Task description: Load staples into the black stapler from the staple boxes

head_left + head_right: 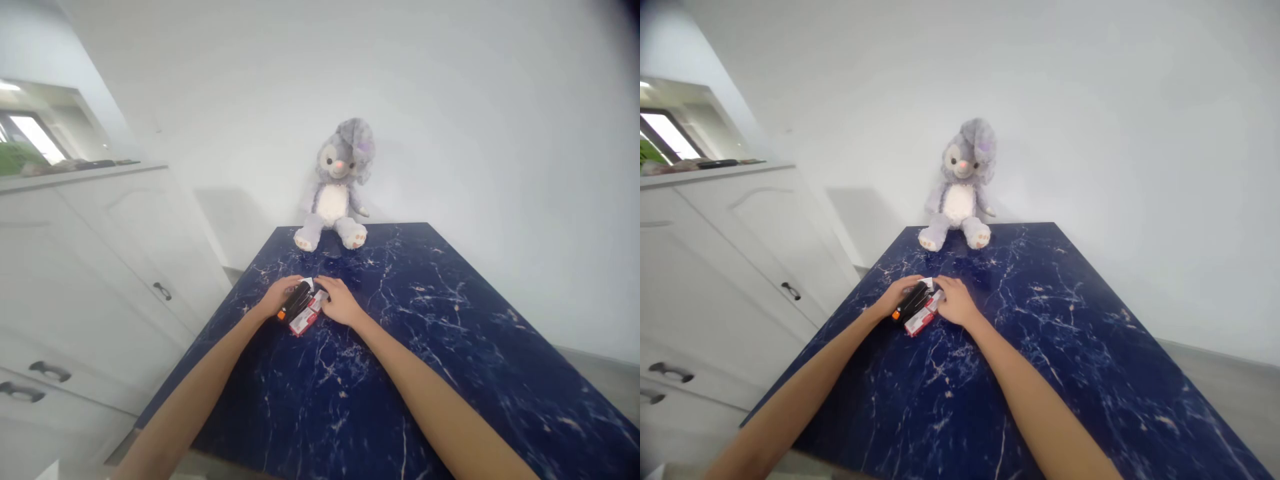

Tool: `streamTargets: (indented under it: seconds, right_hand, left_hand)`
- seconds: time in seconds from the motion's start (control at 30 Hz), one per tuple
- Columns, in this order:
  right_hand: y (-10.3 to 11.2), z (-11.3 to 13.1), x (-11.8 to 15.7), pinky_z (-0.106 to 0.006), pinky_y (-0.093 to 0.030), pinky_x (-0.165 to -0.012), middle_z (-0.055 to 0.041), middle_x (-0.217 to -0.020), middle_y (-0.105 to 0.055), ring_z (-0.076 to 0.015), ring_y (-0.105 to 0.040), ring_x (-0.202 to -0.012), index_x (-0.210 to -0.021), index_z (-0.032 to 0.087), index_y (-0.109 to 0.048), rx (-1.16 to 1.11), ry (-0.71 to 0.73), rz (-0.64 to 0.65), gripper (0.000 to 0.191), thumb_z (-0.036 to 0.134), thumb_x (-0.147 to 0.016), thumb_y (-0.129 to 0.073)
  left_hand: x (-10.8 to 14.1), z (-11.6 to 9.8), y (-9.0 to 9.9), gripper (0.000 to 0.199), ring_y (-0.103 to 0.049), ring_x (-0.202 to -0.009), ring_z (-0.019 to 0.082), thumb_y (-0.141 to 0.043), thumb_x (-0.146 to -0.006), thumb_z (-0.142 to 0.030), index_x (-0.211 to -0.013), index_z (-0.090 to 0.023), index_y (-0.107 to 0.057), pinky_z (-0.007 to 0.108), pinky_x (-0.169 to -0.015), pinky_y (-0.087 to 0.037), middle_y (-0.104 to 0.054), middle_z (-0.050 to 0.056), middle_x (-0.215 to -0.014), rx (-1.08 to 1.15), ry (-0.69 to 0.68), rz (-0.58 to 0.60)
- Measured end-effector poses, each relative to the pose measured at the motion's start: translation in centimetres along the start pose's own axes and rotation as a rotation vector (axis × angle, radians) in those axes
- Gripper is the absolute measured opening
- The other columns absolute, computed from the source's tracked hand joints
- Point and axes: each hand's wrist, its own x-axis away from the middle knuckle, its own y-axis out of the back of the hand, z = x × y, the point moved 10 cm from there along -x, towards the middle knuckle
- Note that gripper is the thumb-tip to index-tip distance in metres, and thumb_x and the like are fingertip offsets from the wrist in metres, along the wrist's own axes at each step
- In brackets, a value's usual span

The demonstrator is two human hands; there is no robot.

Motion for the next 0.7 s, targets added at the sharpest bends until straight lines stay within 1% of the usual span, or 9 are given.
streamTargets:
  seconds: [0.07, 0.13, 0.27, 0.3, 0.4, 0.47, 0.57, 0.63, 0.7]
  right_hand:
    - [-0.2, 0.5, 0.4, -0.041, -0.047, -0.097, -0.0087, -0.115, -0.071, -0.0245, -0.062, -0.103, -0.123, 0.020, -0.065, 0.008, 0.013, 0.066, 0.057, 0.004, -0.069, -0.055]
    - [0.3, 1.0, 1.2, -0.037, -0.048, -0.090, -0.0074, -0.105, -0.072, -0.0231, -0.061, -0.094, -0.122, 0.020, -0.064, -0.006, 0.015, 0.103, 0.056, 0.004, -0.069, -0.056]
    - [2.3, 2.6, 4.3, -0.036, -0.048, -0.085, -0.0047, -0.100, -0.069, -0.0226, -0.059, -0.092, -0.128, 0.022, -0.059, -0.062, 0.067, 0.184, 0.063, 0.002, -0.068, -0.057]
    - [2.8, 3.1, 5.1, -0.036, -0.048, -0.085, -0.0036, -0.097, -0.069, -0.0225, -0.058, -0.091, -0.126, 0.024, -0.060, -0.065, 0.073, 0.204, 0.061, 0.002, -0.070, -0.057]
    - [3.9, 4.4, 7.3, -0.040, -0.046, -0.088, -0.0031, -0.097, -0.067, -0.0226, -0.059, -0.090, -0.112, 0.025, -0.064, -0.041, 0.075, 0.247, 0.034, 0.011, -0.081, -0.061]
    - [4.0, 5.0, 8.0, -0.042, -0.045, -0.091, -0.0036, -0.099, -0.067, -0.0227, -0.059, -0.092, -0.111, 0.026, -0.064, -0.018, 0.053, 0.242, 0.026, 0.019, -0.086, -0.064]
    - [3.6, 5.4, 8.1, -0.041, -0.046, -0.088, -0.0042, -0.097, -0.065, -0.0227, -0.058, -0.092, -0.108, 0.024, -0.065, 0.022, 0.018, 0.201, 0.021, 0.030, -0.088, -0.069]
    - [3.3, 5.3, 8.0, -0.039, -0.046, -0.086, -0.0037, -0.094, -0.063, -0.0221, -0.057, -0.091, -0.101, 0.024, -0.065, 0.035, -0.007, 0.186, 0.017, 0.032, -0.088, -0.071]
    - [3.2, 4.8, 7.9, -0.037, -0.046, -0.084, -0.0025, -0.092, -0.063, -0.0210, -0.058, -0.090, -0.094, 0.023, -0.064, 0.024, -0.039, 0.179, 0.014, 0.031, -0.086, -0.072]
  left_hand:
    - [0.5, -1.1, -0.4, 0.031, -0.062, -0.121, 0.024, -0.061, -0.087, -0.028, -0.115, -0.024, -0.073, 0.041, -0.107, -0.044, -0.066, 0.010, -0.132, 0.032, -0.015, 0.005]
    - [0.8, -2.1, -0.7, 0.031, -0.062, -0.121, 0.025, -0.061, -0.087, -0.027, -0.115, -0.024, -0.073, 0.041, -0.107, -0.044, -0.065, 0.011, -0.133, 0.062, -0.021, -0.008]
    - [1.0, -4.9, -3.3, 0.031, -0.060, -0.124, 0.025, -0.062, -0.089, -0.029, -0.118, -0.027, -0.072, 0.040, -0.108, -0.041, -0.066, 0.010, -0.132, 0.116, -0.082, 0.051]
    - [1.0, -5.8, -4.0, 0.029, -0.061, -0.123, 0.025, -0.062, -0.090, -0.030, -0.118, -0.028, -0.072, 0.040, -0.108, -0.041, -0.067, 0.009, -0.130, 0.118, -0.105, 0.069]
    - [1.4, -7.8, -5.3, 0.028, -0.061, -0.121, 0.024, -0.060, -0.093, -0.030, -0.118, -0.032, -0.072, 0.041, -0.106, -0.040, -0.069, 0.006, -0.128, 0.117, -0.162, 0.106]
    - [1.7, -8.3, -5.1, 0.027, -0.059, -0.119, 0.025, -0.063, -0.092, -0.029, -0.117, -0.034, -0.073, 0.042, -0.104, -0.040, -0.069, 0.005, -0.127, 0.106, -0.173, 0.103]
    - [2.3, -8.0, -3.9, 0.023, -0.052, -0.117, 0.028, -0.067, -0.089, -0.032, -0.110, -0.035, -0.076, 0.047, -0.104, -0.037, -0.073, 0.005, -0.119, 0.053, -0.161, 0.050]
    - [2.5, -7.7, -3.2, 0.021, -0.048, -0.119, 0.029, -0.068, -0.088, -0.034, -0.106, -0.035, -0.078, 0.049, -0.106, -0.034, -0.074, 0.006, -0.114, 0.025, -0.157, 0.021]
    - [2.5, -7.4, -2.7, 0.019, -0.047, -0.121, 0.029, -0.066, -0.089, -0.034, -0.104, -0.034, -0.079, 0.050, -0.108, -0.033, -0.073, 0.005, -0.116, 0.025, -0.144, -0.008]
